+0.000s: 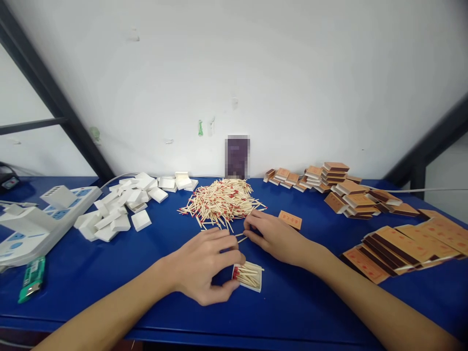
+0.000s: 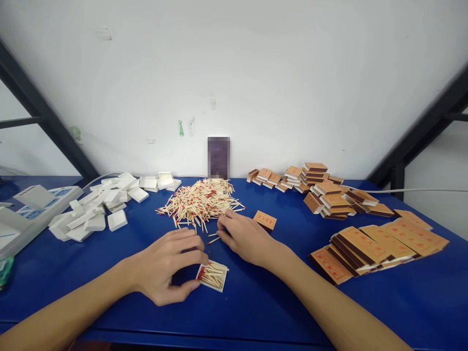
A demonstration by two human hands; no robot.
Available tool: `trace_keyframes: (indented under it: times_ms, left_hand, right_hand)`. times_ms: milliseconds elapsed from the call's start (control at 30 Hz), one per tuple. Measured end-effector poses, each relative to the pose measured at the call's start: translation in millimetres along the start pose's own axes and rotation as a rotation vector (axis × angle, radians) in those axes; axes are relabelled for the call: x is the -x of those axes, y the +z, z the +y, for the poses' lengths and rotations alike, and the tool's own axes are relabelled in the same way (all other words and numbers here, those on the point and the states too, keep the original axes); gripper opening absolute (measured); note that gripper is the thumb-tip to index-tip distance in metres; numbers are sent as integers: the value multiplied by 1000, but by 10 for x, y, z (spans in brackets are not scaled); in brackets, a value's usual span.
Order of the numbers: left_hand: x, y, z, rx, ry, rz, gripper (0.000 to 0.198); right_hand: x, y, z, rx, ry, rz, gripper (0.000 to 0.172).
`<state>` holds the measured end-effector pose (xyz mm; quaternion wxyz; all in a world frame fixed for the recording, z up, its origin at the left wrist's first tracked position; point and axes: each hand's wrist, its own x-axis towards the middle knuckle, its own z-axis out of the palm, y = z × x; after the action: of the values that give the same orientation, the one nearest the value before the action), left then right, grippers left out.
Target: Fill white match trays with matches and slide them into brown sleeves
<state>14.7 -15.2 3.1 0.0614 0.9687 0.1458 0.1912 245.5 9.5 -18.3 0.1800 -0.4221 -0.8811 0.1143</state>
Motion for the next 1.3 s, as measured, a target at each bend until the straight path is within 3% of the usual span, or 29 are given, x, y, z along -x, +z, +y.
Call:
trace_keyframes:
  times_ms: [100,267,367,500,733,900,1067,1167,1300]
  left_hand:
    - [4,11,-1,32,20,-25,29]
    - [10,75,5,28,6,-74,20]
    - [4,72,10,18,-19,-85,31]
    - [-5,46,12,-5,-20,-125,29]
    - [9,50,4,-8,-51,-139,31]
    - [12,46,-7,-11,-49,-160,28]
    - [7,54,-37,27,-26,-87,27]
    - [3,61,-52,2,23,-78,21]
    - [9,75,-72,6,15,-60,23]
  right_hand:
    - [6,10,-10,12,23,3,13]
    - [27,-75,-55,19,16,2,28]
    - [60,-137,-38,-29,-26,25,20]
    - [84,-170,-1,-11,-96,-66,37]
    - [76,-242,-46,140,-57,-142,23]
    - [136,-267,-21,231,-37,-128,18]
    - [137,-264,-1,206,-19,-82,19]
    - [93,-228,-30,161,-64,-5,17]
    - [53,-127,-69,151,-149,-47,14]
